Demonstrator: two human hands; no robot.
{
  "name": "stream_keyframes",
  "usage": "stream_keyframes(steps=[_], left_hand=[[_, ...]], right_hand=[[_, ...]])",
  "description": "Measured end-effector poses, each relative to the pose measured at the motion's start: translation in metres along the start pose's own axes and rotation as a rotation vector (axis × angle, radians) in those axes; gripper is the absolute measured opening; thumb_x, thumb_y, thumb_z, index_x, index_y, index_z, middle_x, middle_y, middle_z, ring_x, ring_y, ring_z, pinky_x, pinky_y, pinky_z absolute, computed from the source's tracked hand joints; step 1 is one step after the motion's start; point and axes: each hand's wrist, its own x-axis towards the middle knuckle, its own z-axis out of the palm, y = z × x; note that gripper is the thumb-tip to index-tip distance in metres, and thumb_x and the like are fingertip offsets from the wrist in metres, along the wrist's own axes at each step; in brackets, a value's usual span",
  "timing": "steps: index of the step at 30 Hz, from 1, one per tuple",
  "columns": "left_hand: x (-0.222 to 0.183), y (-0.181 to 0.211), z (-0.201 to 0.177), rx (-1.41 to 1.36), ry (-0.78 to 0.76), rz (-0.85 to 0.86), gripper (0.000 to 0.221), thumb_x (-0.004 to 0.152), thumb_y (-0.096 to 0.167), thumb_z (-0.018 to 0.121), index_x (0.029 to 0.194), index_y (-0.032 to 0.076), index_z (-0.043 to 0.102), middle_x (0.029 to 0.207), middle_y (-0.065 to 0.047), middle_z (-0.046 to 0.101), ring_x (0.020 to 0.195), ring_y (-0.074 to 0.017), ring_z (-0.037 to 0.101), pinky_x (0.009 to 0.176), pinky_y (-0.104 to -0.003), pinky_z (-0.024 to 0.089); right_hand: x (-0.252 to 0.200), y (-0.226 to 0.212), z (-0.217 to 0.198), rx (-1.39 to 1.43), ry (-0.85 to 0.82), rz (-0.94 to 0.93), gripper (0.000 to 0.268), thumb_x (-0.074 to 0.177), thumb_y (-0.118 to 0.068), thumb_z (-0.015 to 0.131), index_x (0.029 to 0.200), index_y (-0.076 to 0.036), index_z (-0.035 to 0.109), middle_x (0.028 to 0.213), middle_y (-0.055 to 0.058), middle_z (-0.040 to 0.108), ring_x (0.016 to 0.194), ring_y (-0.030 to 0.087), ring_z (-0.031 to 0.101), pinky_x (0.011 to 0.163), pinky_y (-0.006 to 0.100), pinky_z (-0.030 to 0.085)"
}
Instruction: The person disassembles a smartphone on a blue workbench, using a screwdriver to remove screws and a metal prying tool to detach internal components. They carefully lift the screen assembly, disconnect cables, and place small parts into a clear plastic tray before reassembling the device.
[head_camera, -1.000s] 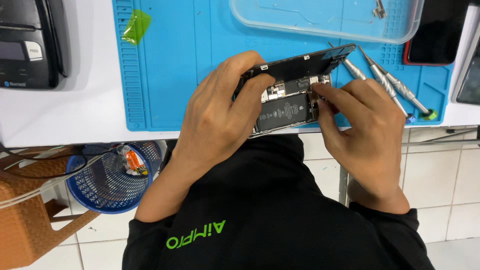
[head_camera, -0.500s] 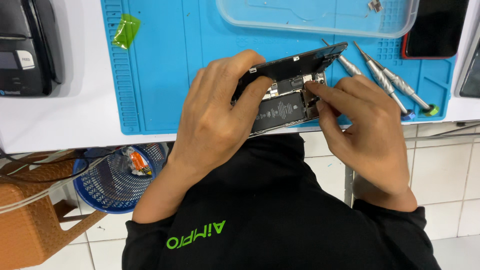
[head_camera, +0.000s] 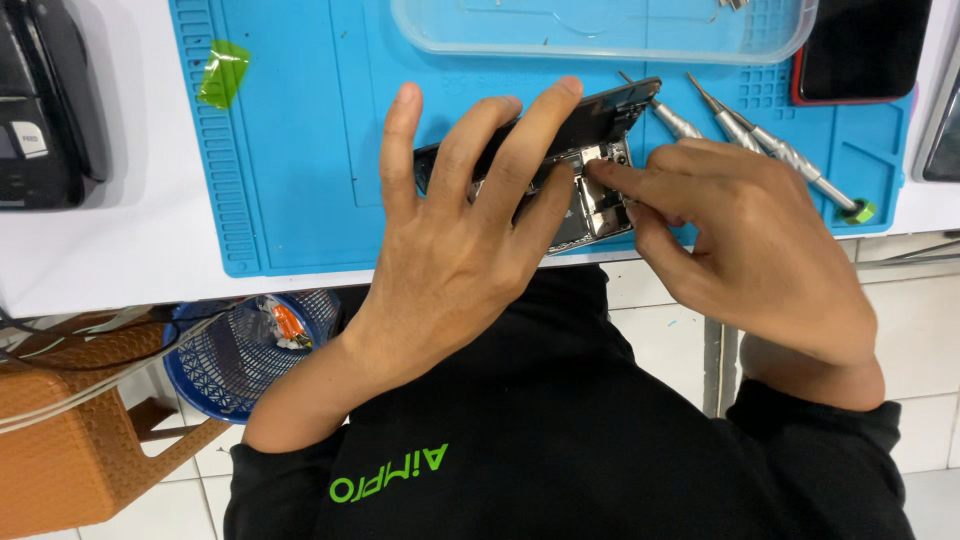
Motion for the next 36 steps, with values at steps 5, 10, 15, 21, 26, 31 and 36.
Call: stream_keyframes(steps=[5,10,15,21,26,31,36], left_hand=[[-0.012,-0.001,0.004,-0.102,-0.168,0.069,0.02,0.12,-0.001,0.075,0.134,0.012,0.076,0.164,-0.013,0.044,0.141,-0.0394,0.061,0.113,-0.079,0.009],[-0.025,0.001,0.01,-0.017,-0.21,0.101,0.047,0.104,-0.003,0.069,0.145,0.017,0.08,0.175,-0.007,0.036,0.151,-0.0388,0.051,0.113,-0.081,0.001],[-0.026,0.0,0.01,-0.024,-0.25,0.112,0.055,0.103,0.002,0.076,0.156,0.019,0.078,0.177,-0.009,0.028,0.156,-0.0411,0.04,0.111,-0.084,0.001],[-0.029,0.003,0.013,0.013,-0.248,0.106,0.04,0.106,0.007,0.08,0.144,0.02,0.079,0.178,-0.007,0.03,0.159,-0.0388,0.035,0.113,-0.083,0.0],[-0.031,0.004,0.015,0.059,-0.225,0.106,0.043,0.112,0.005,0.072,0.15,0.022,0.081,0.179,-0.005,0.029,0.159,-0.0373,0.034,0.115,-0.082,0.0],[-0.031,0.004,0.015,0.069,-0.219,0.103,0.044,0.116,0.009,0.073,0.157,0.023,0.08,0.179,-0.005,0.029,0.159,-0.0366,0.034,0.115,-0.081,-0.001],[-0.033,0.004,0.015,0.086,-0.226,0.112,0.042,0.116,0.012,0.075,0.155,0.024,0.081,0.181,-0.005,0.027,0.162,-0.0374,0.03,0.116,-0.082,-0.002]], right_hand=[[0.005,0.003,-0.011,-0.003,-0.136,0.064,0.041,0.094,-0.002,0.052,0.129,-0.006,0.074,0.059,0.001,0.061,0.046,0.016,0.053,0.045,0.034,0.039],[0.011,0.003,-0.019,0.092,-0.247,0.128,0.047,0.092,-0.008,0.048,0.133,-0.01,0.07,0.031,0.004,0.049,0.023,0.015,0.042,0.036,0.032,0.036],[0.008,0.007,-0.021,0.182,-0.279,0.118,0.052,0.091,-0.009,0.044,0.137,-0.01,0.068,0.034,0.005,0.049,0.024,0.014,0.038,0.033,0.03,0.034],[0.001,0.006,-0.016,0.208,-0.211,0.178,0.051,0.094,-0.007,0.048,0.143,-0.005,0.063,0.041,0.0,0.055,0.028,0.012,0.046,0.037,0.029,0.038],[0.0,0.003,-0.014,0.269,-0.227,0.2,0.054,0.093,-0.006,0.047,0.146,-0.005,0.059,0.037,0.001,0.048,0.029,0.012,0.038,0.035,0.03,0.033],[-0.003,0.002,-0.012,0.216,-0.238,0.194,0.057,0.094,-0.01,0.048,0.151,-0.006,0.054,0.035,0.003,0.05,0.027,0.014,0.042,0.036,0.031,0.034],[-0.004,0.003,-0.011,0.127,-0.254,0.128,0.056,0.094,-0.011,0.047,0.15,-0.006,0.054,0.033,0.004,0.047,0.025,0.018,0.041,0.036,0.034,0.033]])
